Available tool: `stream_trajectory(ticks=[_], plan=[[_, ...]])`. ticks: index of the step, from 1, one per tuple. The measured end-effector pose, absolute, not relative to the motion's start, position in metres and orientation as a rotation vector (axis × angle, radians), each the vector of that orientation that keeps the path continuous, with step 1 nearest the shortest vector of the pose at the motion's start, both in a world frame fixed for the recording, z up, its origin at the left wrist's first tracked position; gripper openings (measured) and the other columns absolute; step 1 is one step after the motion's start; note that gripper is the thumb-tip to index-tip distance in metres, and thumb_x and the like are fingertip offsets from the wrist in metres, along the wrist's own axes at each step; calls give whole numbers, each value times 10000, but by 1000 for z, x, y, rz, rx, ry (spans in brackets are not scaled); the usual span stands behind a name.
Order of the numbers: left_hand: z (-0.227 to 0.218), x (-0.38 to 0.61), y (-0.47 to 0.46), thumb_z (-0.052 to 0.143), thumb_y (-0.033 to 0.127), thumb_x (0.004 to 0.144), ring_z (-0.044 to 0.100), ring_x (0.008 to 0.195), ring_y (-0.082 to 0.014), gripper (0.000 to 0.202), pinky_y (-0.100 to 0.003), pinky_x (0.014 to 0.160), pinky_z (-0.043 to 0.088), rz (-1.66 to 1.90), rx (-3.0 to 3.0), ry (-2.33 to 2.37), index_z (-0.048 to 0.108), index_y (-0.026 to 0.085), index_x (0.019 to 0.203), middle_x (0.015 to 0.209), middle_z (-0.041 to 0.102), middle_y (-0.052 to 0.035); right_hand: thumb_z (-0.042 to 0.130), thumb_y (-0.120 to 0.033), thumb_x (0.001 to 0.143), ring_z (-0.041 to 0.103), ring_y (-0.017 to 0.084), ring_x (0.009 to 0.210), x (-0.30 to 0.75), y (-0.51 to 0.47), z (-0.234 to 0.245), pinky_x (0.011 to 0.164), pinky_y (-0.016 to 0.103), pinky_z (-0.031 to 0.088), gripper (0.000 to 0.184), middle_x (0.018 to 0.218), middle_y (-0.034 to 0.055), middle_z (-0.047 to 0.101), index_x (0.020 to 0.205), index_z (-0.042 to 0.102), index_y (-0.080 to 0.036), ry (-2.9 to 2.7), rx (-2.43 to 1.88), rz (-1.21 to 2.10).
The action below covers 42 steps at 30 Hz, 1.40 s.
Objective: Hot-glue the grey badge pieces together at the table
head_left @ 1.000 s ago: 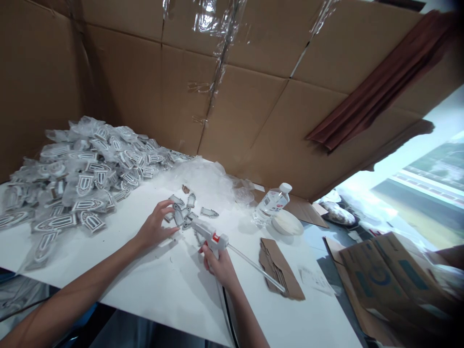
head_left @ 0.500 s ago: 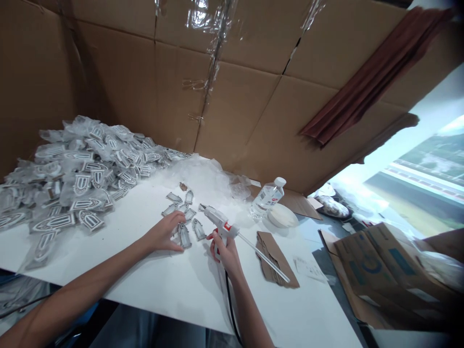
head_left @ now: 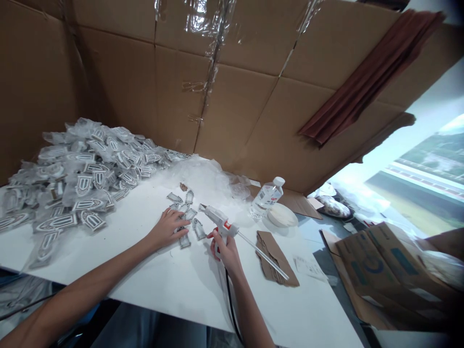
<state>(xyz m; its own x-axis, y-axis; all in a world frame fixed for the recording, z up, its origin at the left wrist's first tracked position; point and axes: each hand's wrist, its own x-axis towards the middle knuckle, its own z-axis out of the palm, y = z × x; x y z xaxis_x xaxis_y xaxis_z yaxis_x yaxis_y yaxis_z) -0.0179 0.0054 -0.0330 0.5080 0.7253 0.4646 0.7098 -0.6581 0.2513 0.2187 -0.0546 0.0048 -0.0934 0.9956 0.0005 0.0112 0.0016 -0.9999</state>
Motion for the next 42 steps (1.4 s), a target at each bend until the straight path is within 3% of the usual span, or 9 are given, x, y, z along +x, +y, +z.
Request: stream_trajectory(ticks=[5, 11, 15, 20, 26, 31, 35, 42], plan=[[-29, -18, 3, 476, 425, 930, 480, 1092, -235, 276, -484, 1031, 299, 869, 2755, 1293, 688, 275, 1024, 1140, 550, -85, 573, -643, 800, 345, 84, 371, 219, -55, 3, 337, 213, 262, 518, 468, -12, 457, 827, 568, -126, -1279, -1167, 1285], [-27, -17, 5, 497, 353, 915, 525, 923, -201, 222, -391, 900, 390, 888, 2559, 1444, 614, 168, 881, 938, 561, -66, 570, -638, 806, 350, 86, 376, 219, -55, 2, 335, 212, 266, 521, 468, -8, 457, 840, 577, -118, -1284, -1185, 1283], [-30, -15, 6, 582, 348, 860, 541, 925, -220, 180, -403, 883, 388, 933, 2431, 1580, 668, 194, 888, 936, 578, -60, 561, -643, 809, 352, 87, 380, 218, -54, 4, 333, 213, 270, 528, 473, -3, 459, 841, 578, -116, -1303, -1199, 1266], [-27, -14, 4, 598, 303, 829, 549, 928, -207, 146, -388, 876, 377, 952, 2371, 1611, 700, 217, 770, 943, 587, -47, 568, -640, 807, 357, 92, 393, 218, -52, 1, 330, 210, 276, 515, 482, -6, 462, 855, 563, -127, -1293, -1192, 1271], [-19, -1, 11, 662, 385, 758, 528, 989, -244, 303, -402, 877, 385, 870, 2400, 1717, 681, 198, 996, 983, 565, -67, 564, -616, 824, 365, 95, 392, 220, -51, -2, 331, 212, 276, 493, 484, -2, 463, 852, 573, -124, -1305, -1188, 1296], [-18, 13, 24, 680, 391, 725, 519, 1013, -271, 303, -427, 882, 401, 786, 2366, 1744, 692, 195, 956, 1010, 548, -78, 559, -594, 838, 380, 102, 392, 220, -52, 0, 331, 212, 277, 466, 481, -1, 468, 858, 557, -129, -1314, -1204, 1283], [-17, 11, 23, 685, 265, 694, 529, 1082, -257, 257, -392, 927, 427, 957, 2294, 1594, 661, 173, 932, 1129, 557, -91, 556, -594, 840, 376, 103, 393, 219, -53, 0, 330, 213, 272, 470, 477, -4, 459, 872, 563, -125, -1315, -1199, 1288], [-3, -12, -2, 584, 261, 831, 601, 1023, -199, 318, -316, 853, 498, 1202, 2311, 1362, 607, 201, 1142, 1126, 630, -59, 563, -603, 828, 352, 93, 403, 216, -58, 9, 351, 217, 275, 464, 496, -9, 467, 887, 556, -144, -1336, -1173, 1302]])
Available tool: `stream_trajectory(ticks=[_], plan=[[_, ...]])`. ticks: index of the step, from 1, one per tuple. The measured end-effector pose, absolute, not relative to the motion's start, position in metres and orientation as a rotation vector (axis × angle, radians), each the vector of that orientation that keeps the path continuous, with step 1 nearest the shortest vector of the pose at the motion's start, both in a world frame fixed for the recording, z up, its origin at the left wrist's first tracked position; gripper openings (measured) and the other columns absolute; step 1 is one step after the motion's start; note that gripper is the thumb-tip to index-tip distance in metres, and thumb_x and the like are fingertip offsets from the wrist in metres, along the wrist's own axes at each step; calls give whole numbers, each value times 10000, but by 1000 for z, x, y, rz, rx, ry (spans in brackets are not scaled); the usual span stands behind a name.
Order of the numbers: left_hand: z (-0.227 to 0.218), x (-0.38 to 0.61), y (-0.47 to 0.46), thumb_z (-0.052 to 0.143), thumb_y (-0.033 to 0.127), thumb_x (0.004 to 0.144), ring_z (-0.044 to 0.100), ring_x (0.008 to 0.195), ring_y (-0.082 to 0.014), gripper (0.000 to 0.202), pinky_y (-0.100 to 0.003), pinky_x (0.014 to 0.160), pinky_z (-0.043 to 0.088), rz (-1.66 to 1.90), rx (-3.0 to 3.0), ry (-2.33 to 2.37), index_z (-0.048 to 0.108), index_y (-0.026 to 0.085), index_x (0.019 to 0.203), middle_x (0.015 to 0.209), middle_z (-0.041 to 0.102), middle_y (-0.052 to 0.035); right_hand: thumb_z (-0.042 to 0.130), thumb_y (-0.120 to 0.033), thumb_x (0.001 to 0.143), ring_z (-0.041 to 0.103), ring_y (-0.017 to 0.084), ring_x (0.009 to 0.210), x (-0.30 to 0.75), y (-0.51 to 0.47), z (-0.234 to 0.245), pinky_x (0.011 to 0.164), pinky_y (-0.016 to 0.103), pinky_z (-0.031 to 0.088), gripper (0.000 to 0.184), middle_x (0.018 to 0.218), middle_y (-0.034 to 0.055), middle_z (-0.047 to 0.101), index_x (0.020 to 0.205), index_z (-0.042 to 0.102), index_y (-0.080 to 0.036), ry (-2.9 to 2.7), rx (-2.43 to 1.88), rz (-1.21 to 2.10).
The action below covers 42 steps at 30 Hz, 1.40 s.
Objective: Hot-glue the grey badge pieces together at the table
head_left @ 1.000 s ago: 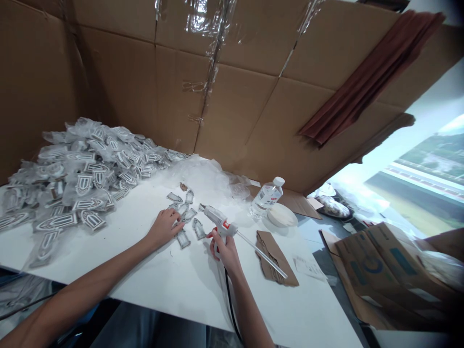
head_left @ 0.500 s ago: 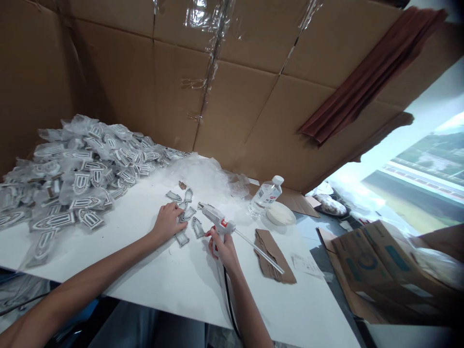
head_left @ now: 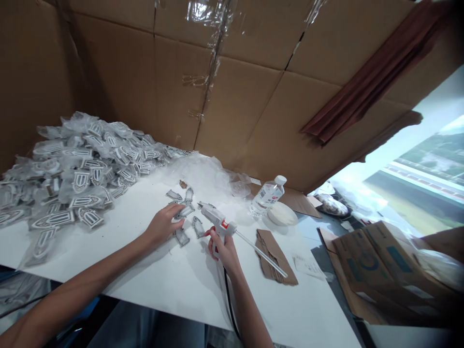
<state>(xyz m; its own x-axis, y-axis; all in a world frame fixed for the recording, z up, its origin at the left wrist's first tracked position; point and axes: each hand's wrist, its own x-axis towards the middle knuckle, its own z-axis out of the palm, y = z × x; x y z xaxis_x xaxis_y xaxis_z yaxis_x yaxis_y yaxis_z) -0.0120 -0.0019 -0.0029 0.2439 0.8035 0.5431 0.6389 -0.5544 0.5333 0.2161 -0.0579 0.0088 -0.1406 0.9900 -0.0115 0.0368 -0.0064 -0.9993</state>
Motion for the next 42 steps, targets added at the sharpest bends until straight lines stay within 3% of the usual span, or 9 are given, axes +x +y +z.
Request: stream_trajectory(ticks=[11, 42], plan=[[-12, -18, -7, 558, 249, 891, 635, 889, -147, 202, -254, 781, 530, 1456, 2480, 1299, 654, 196, 1061, 1082, 616, -79, 503, -583, 872, 348, 84, 394, 212, -62, 8, 400, 228, 281, 455, 494, -21, 455, 890, 573, -133, -1522, -1207, 1235], [-9, -17, -11, 590, 227, 881, 619, 954, -161, 165, -301, 814, 552, 1618, 2511, 1110, 630, 204, 1040, 1024, 628, -84, 468, -616, 875, 404, 105, 418, 213, -57, -9, 429, 235, 346, 479, 502, 9, 490, 810, 575, -154, -1633, -1310, 1153]])
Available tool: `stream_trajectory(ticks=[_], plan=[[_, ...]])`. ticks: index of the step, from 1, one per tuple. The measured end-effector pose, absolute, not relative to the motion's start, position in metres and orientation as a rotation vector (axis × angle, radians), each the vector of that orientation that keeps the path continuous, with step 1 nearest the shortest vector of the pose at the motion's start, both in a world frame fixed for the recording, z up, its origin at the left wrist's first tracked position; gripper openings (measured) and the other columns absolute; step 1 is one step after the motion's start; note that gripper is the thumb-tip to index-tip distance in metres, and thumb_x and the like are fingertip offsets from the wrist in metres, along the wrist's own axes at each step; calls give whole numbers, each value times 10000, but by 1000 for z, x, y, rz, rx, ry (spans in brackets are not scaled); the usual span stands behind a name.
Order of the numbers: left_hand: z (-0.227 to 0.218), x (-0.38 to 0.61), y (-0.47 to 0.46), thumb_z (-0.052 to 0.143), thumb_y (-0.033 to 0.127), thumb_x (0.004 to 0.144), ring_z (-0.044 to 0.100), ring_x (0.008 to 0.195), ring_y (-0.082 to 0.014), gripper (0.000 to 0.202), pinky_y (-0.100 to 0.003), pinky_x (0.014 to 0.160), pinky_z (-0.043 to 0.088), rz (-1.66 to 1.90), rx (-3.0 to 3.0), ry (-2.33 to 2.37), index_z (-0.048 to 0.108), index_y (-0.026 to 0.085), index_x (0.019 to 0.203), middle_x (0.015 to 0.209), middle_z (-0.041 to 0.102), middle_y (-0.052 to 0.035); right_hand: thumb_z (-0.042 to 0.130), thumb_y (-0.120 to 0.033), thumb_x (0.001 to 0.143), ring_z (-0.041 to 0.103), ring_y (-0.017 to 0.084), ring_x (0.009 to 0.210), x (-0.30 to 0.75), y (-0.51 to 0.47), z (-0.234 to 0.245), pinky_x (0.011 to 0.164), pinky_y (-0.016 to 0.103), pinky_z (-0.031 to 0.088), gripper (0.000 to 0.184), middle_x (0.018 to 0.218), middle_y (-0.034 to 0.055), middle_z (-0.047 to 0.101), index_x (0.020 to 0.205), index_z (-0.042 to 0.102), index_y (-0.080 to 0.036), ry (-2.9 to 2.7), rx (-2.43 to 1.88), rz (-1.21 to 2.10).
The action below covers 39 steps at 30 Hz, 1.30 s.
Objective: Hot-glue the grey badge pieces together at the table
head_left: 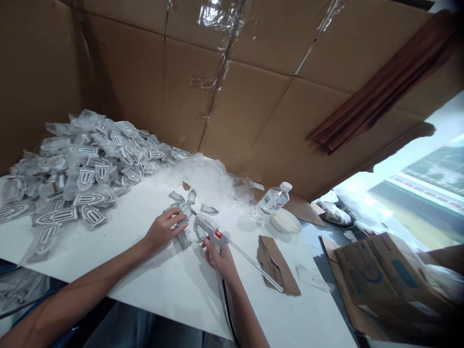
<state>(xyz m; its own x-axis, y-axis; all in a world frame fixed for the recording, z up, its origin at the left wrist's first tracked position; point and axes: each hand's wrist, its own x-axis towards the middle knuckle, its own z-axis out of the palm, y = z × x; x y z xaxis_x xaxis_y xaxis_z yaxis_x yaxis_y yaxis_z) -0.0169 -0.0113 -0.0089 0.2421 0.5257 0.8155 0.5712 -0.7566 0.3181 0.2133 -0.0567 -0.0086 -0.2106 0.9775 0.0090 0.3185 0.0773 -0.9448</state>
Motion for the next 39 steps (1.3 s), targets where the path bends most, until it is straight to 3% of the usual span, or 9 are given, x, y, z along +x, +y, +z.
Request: stream_trajectory(ticks=[13, 20, 27, 34, 39], plan=[[-8, -16, -13, 607, 199, 874, 604, 976, -158, 168, -284, 830, 532, -1594, -2449, -1062, 620, 184, 1040, 1038, 606, -85, 455, -572, 893, 426, 114, 433, 213, -55, -10, 478, 258, 363, 447, 492, 10, 487, 748, 546, -159, -1662, -1353, 1111], [-8, -17, -12, 623, 187, 862, 604, 973, -155, 175, -276, 834, 526, -1599, -2455, -1070, 625, 175, 1036, 1043, 602, -85, 462, -575, 895, 398, 104, 427, 212, -57, -9, 463, 250, 351, 452, 502, -8, 471, 884, 582, -140, -1643, -1325, 1144], [-9, -16, -10, 630, 197, 856, 616, 953, -163, 195, -288, 813, 537, -1582, -2443, -1067, 628, 181, 1050, 1039, 617, -85, 478, -594, 889, 394, 92, 416, 213, -58, -5, 443, 235, 334, 479, 499, -11, 467, 882, 579, -126, -1596, -1254, 1155], [-7, -18, -10, 635, 191, 851, 617, 1014, -168, 270, -301, 884, 533, -1576, -2442, -1060, 595, 179, 1118, 1089, 627, -80, 475, -624, 876, 392, 89, 400, 213, -57, -5, 421, 228, 319, 514, 492, -12, 466, 888, 579, -121, -1583, -1254, 1166], [-8, -21, -7, 634, 227, 854, 638, 970, -164, 421, -253, 740, 570, -1603, -2384, -1142, 521, 192, 1258, 1162, 635, -85, 481, -599, 887, 383, 84, 407, 213, -58, -7, 426, 227, 316, 486, 506, -11, 469, 889, 577, -123, -1601, -1233, 1173]])
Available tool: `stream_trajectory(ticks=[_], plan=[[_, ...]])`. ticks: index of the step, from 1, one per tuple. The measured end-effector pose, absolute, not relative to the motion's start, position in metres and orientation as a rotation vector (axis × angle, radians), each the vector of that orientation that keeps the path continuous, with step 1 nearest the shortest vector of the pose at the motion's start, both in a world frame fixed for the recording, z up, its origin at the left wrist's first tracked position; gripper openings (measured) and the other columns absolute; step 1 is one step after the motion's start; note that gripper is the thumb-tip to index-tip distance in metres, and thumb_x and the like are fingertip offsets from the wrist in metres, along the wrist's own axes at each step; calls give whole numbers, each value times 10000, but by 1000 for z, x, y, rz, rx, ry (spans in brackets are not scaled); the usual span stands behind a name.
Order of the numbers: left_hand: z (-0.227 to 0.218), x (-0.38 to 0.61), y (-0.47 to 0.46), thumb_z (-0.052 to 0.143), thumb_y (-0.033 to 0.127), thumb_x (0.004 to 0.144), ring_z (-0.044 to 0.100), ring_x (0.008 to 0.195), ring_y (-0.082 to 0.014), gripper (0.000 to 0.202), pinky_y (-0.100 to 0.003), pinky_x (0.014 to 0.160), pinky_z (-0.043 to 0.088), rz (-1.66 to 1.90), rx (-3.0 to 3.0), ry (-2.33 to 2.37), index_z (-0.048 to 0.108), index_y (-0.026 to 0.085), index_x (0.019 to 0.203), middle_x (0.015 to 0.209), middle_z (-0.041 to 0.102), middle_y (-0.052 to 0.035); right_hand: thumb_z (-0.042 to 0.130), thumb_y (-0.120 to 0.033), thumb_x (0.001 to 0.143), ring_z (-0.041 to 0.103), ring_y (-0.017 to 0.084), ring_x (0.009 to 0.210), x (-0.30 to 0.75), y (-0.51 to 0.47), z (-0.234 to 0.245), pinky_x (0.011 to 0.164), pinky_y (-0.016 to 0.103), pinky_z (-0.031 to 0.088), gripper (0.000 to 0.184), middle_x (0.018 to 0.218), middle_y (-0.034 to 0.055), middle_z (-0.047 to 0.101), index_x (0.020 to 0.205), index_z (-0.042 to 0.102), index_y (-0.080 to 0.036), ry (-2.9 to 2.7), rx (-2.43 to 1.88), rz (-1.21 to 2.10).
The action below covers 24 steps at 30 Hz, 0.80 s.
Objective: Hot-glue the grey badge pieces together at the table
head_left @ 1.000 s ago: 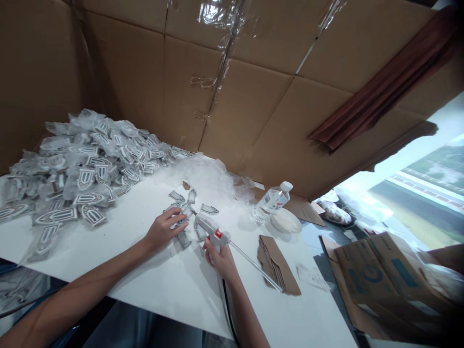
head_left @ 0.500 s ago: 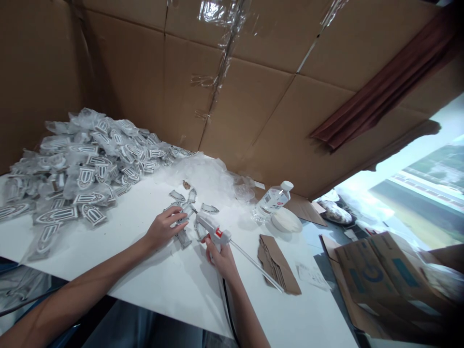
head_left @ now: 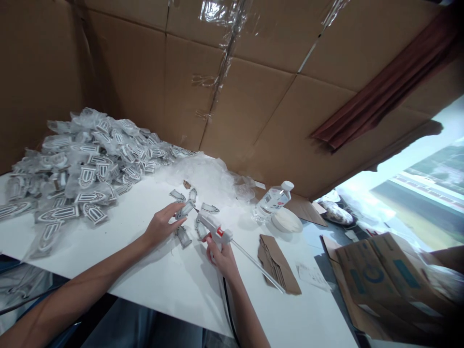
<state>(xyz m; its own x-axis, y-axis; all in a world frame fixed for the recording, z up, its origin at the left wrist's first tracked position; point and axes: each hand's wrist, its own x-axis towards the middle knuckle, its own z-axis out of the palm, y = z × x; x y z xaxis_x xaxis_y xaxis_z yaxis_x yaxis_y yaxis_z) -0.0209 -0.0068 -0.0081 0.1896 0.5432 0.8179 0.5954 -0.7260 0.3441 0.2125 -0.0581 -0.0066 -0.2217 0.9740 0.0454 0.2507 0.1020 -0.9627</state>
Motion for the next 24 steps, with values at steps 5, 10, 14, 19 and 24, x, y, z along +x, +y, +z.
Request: stream_trajectory(ticks=[5, 10, 14, 19, 24], plan=[[-13, -22, -3, 650, 292, 848, 668, 849, -145, 520, -241, 687, 582, -1610, -2339, -1222, 466, 193, 1324, 1158, 653, -85, 482, -588, 891, 393, 92, 427, 213, -58, -10, 436, 226, 316, 472, 506, -13, 463, 907, 573, -125, -1629, -1198, 1225], [-15, -23, -1, 643, 277, 855, 674, 891, -158, 510, -266, 740, 583, -1546, -2321, -1149, 464, 198, 1326, 1178, 653, -81, 482, -574, 896, 387, 91, 446, 214, -60, -10, 452, 221, 325, 450, 513, -19, 456, 912, 570, -133, -1685, -1149, 1273], [-14, -23, 0, 628, 260, 866, 672, 942, -156, 485, -271, 808, 574, -1501, -2311, -1081, 473, 196, 1320, 1183, 656, -75, 497, -556, 896, 382, 89, 451, 213, -62, -7, 459, 220, 325, 419, 515, -24, 453, 905, 556, -142, -1699, -1140, 1320], [-14, -23, 0, 633, 252, 860, 667, 986, -163, 470, -264, 822, 570, -1495, -2293, -1058, 490, 194, 1304, 1161, 666, -72, 490, -563, 894, 375, 92, 457, 212, -63, -6, 456, 221, 321, 427, 521, -20, 451, 904, 556, -141, -1697, -1148, 1340], [-14, -23, 0, 657, 226, 841, 662, 991, -164, 444, -273, 831, 569, -1506, -2299, -1037, 511, 180, 1258, 1137, 671, -77, 490, -545, 902, 372, 90, 447, 212, -63, -5, 452, 220, 321, 404, 511, -24, 447, 897, 551, -146, -1704, -1138, 1322]])
